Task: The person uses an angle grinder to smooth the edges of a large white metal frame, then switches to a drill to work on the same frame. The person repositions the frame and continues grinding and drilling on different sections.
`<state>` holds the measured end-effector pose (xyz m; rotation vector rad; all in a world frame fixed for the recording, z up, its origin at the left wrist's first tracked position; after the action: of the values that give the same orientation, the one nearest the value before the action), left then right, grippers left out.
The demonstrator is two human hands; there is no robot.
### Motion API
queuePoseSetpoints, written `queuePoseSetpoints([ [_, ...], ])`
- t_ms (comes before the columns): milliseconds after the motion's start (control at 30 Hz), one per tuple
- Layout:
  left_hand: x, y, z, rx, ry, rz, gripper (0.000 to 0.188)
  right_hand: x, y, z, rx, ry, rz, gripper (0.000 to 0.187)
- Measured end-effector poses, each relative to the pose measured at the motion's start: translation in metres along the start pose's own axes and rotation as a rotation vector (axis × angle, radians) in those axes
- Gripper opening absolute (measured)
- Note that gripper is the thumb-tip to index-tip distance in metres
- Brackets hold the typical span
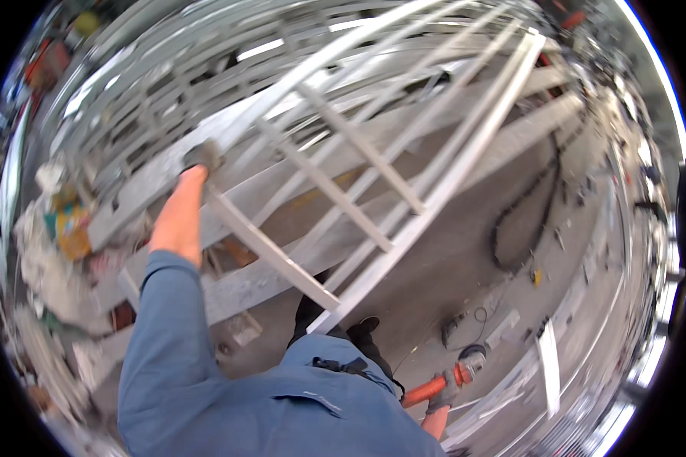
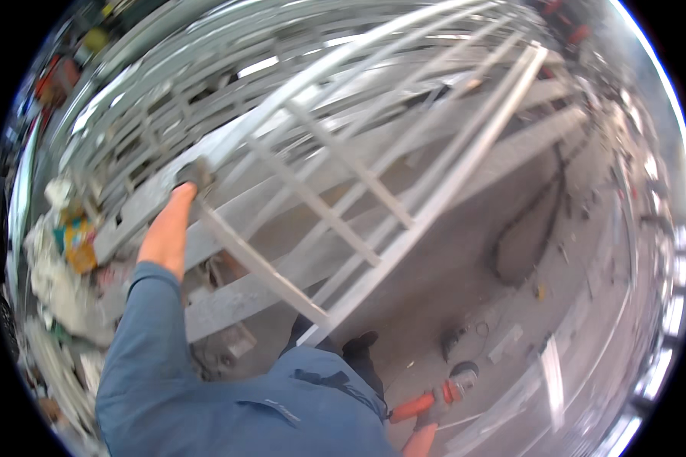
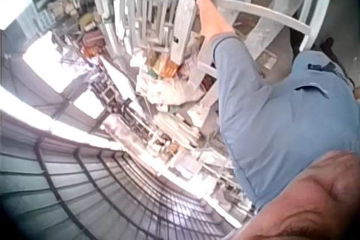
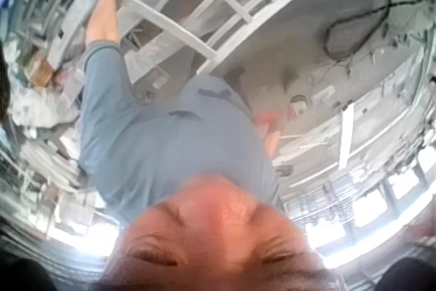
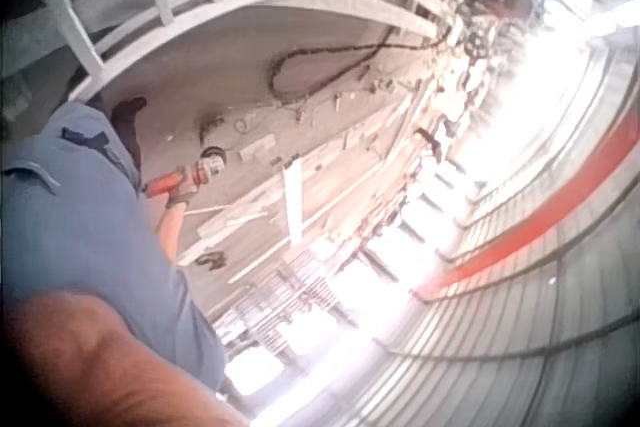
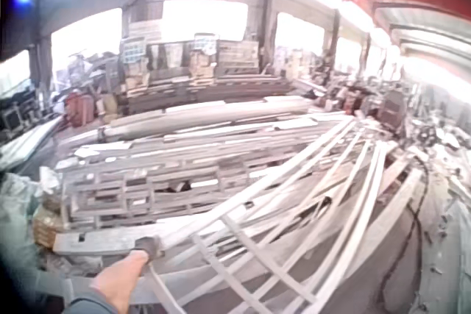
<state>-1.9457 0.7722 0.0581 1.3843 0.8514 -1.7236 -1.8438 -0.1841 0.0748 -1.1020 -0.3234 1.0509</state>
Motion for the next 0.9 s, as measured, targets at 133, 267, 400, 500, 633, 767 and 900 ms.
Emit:
queuePoseSetpoints([
  [133,0.019,-0.010,0.002,-0.037,-0.003,0.041,0.060,0.024,-0.027,0.021,0.019,-0.102,0.177,0.059],
  [267,0.014,-0.041,0.013,-0.058,0.054,0.327,0.071,0.037,-0.032,-0.019,0.023,-0.281,0.226,0.059],
  [400,-0.023,-0.095,0.030,-0.341,0.363,0.713,0.063,0.083,-0.026,-0.013,-0.043,-0.387,0.222,0.055],
  [500,-0.028,-0.096,0.084,-0.382,0.307,0.688,0.060,0.116,-0.032,-0.003,-0.116,-0.432,0.262,0.053],
  [633,0.026,-0.095,0.180,-0.284,0.394,0.634,0.054,0.171,-0.042,0.027,-0.191,-0.626,0.263,0.060],
  [767,0.047,-0.016,0.259,-0.389,0.114,0.717,0.068,0.156,-0.055,0.013,-0.197,-0.632,0.255,0.061],
  [900,0.060,0.041,0.313,-0.197,0.216,0.756,0.057,0.104,-0.063,-0.032,-0.159,-0.611,0.275,0.053],
])
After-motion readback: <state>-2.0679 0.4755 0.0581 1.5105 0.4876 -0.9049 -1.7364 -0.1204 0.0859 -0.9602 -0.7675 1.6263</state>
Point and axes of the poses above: each hand's wrist, its own z-axis away from the middle knuckle, its own x-axis out of the palm, y = z × x, the point moved 3 cm from there along -z, towards the middle knuckle, and after that the axes turned 13 degrees about y, right-handed, at the moved point
